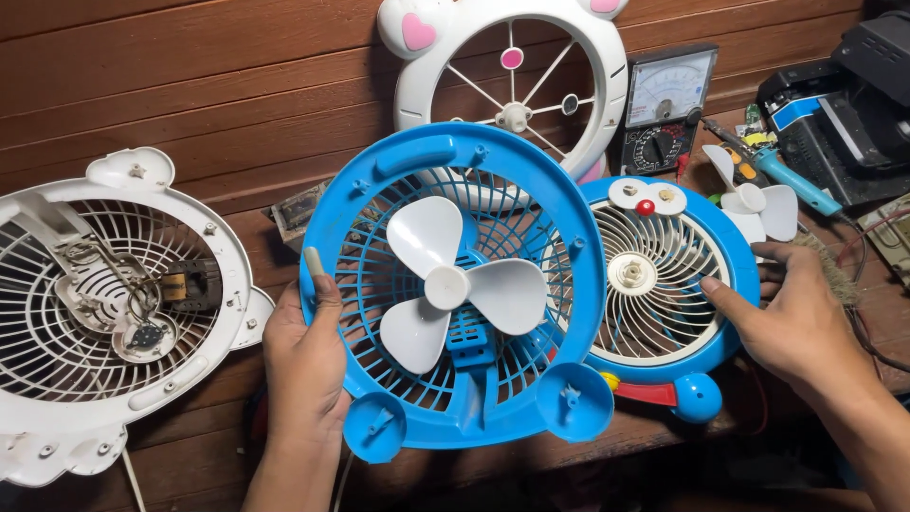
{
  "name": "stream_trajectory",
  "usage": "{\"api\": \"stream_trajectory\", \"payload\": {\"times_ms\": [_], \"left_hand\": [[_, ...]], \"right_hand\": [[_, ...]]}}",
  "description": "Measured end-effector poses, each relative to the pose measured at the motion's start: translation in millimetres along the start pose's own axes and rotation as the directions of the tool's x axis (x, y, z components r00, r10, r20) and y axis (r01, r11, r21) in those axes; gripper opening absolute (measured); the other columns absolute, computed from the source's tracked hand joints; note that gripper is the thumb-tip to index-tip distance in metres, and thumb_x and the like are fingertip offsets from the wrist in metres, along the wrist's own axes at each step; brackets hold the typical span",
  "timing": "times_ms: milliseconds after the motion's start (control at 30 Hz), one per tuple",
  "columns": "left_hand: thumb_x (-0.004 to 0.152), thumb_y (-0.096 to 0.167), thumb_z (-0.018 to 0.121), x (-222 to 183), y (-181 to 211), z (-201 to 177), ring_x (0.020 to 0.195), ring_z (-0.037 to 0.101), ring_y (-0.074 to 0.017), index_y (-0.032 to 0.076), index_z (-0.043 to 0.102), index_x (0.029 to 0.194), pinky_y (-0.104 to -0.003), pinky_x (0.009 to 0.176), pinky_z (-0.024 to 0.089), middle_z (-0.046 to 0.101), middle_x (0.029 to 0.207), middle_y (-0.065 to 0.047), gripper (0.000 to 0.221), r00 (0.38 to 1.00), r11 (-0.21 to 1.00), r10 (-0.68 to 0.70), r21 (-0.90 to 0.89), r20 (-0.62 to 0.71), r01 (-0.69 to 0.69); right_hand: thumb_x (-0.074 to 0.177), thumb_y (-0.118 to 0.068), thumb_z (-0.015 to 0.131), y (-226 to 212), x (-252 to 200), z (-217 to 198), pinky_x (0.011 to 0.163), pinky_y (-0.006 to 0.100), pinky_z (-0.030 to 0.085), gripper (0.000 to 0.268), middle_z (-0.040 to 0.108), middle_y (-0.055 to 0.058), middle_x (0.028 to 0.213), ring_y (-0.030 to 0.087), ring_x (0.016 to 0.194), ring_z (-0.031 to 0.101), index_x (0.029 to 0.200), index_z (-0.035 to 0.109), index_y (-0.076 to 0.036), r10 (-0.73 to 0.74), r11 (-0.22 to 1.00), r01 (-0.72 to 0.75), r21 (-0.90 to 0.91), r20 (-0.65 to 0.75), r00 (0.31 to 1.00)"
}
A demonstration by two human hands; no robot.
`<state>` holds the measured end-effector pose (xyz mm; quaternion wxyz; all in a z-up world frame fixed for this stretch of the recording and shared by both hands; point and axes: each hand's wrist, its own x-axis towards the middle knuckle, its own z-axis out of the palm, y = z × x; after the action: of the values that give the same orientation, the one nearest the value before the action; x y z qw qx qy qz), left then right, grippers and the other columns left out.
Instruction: Cleaning and maintaining small portable fans using a cloth and a brush on a repair bench.
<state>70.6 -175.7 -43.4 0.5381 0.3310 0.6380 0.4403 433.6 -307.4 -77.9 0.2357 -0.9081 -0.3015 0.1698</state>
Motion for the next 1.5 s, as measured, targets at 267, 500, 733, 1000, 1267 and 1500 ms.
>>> {"api": "stream_trajectory", "payload": {"times_ms": [267, 500, 733, 1000, 1267, 1500], "left_hand": [[0.096, 0.035, 0.055, 0.5, -6.2, -0.6, 0.118, 0.069, -0.0163, 0.013, 0.068, 0.129, -0.034, 0.106, 0.056, 0.073, 0.121, -0.003, 0.042, 0.995, 0.995, 0.1, 0.031, 0.002, -0.1], [0.096, 0.035, 0.058, -14.0, -2.9, -4.6, 0.105, 0.071, -0.0144, 0.01, 0.067, 0.12, -0.033, 0.098, 0.062, 0.075, 0.114, -0.004, 0.036, 0.929, 0.925, 0.366, 0.092, 0.047, -0.369], [0.103, 0.031, 0.055, -31.5, -9.6, -3.3, 0.105, 0.069, -0.0168, 0.005, 0.066, 0.116, -0.033, 0.099, 0.054, 0.074, 0.109, -0.006, 0.031, 0.751, 0.736, 0.66, 0.183, 0.023, -0.652], [0.102, 0.03, 0.059, -29.5, -20.5, -2.0, 0.094, 0.07, -0.0131, 0.007, 0.066, 0.106, -0.031, 0.088, 0.057, 0.075, 0.099, -0.004, 0.024, 0.789, 0.777, 0.615, 0.174, -0.004, -0.605], [0.099, 0.031, 0.06, -29.4, -18.0, -7.9, 0.089, 0.074, -0.0181, 0.007, 0.067, 0.105, -0.034, 0.083, 0.06, 0.077, 0.095, -0.005, 0.026, 0.803, 0.779, 0.595, 0.233, 0.018, -0.582], [0.098, 0.037, 0.06, -29.1, -17.9, -7.4, 0.089, 0.074, -0.0179, 0.008, 0.067, 0.105, -0.034, 0.081, 0.06, 0.078, 0.096, -0.005, 0.031, 0.801, 0.776, 0.598, 0.235, 0.021, -0.585]], "right_hand": [[0.077, -0.048, 0.075, -6.7, -19.5, -3.5, 0.11, 0.056, 0.036, 0.09, 0.036, 0.031, 0.14, 0.041, 0.141, 0.03, 0.147, 0.045, 0.0, -0.187, 0.978, 0.174, -0.114, -0.12, 0.975], [0.093, -0.025, 0.075, -15.4, -58.5, -7.1, 0.115, 0.05, 0.041, 0.052, 0.056, 0.027, 0.134, 0.041, 0.135, 0.049, 0.131, 0.06, 0.007, -0.771, 0.616, 0.769, -0.169, -0.329, 0.545], [0.096, -0.048, 0.058, -39.9, -89.7, 5.7, 0.114, 0.06, 0.036, 0.04, 0.067, 0.002, 0.13, 0.026, 0.118, 0.052, 0.123, 0.071, -0.021, -0.995, 0.015, 0.967, -0.256, -0.099, -0.011], [0.101, -0.054, 0.057, -52.3, -96.9, 41.2, 0.106, 0.051, 0.045, 0.052, 0.066, 0.004, 0.133, 0.024, 0.118, 0.058, 0.136, 0.063, -0.015, -0.985, -0.148, 0.951, -0.272, 0.121, -0.119], [0.095, -0.062, 0.056, -66.1, -94.2, 43.0, 0.111, 0.051, 0.043, 0.062, 0.057, 0.016, 0.147, 0.033, 0.127, 0.053, 0.132, 0.063, -0.013, -0.997, -0.009, 0.93, -0.366, 0.078, 0.021], [0.089, -0.071, 0.054, -67.2, -95.2, 51.9, 0.115, 0.054, 0.036, 0.068, 0.048, 0.022, 0.153, 0.04, 0.135, 0.045, 0.133, 0.06, -0.019, -0.987, 0.126, 0.927, -0.354, 0.054, 0.154]]}}
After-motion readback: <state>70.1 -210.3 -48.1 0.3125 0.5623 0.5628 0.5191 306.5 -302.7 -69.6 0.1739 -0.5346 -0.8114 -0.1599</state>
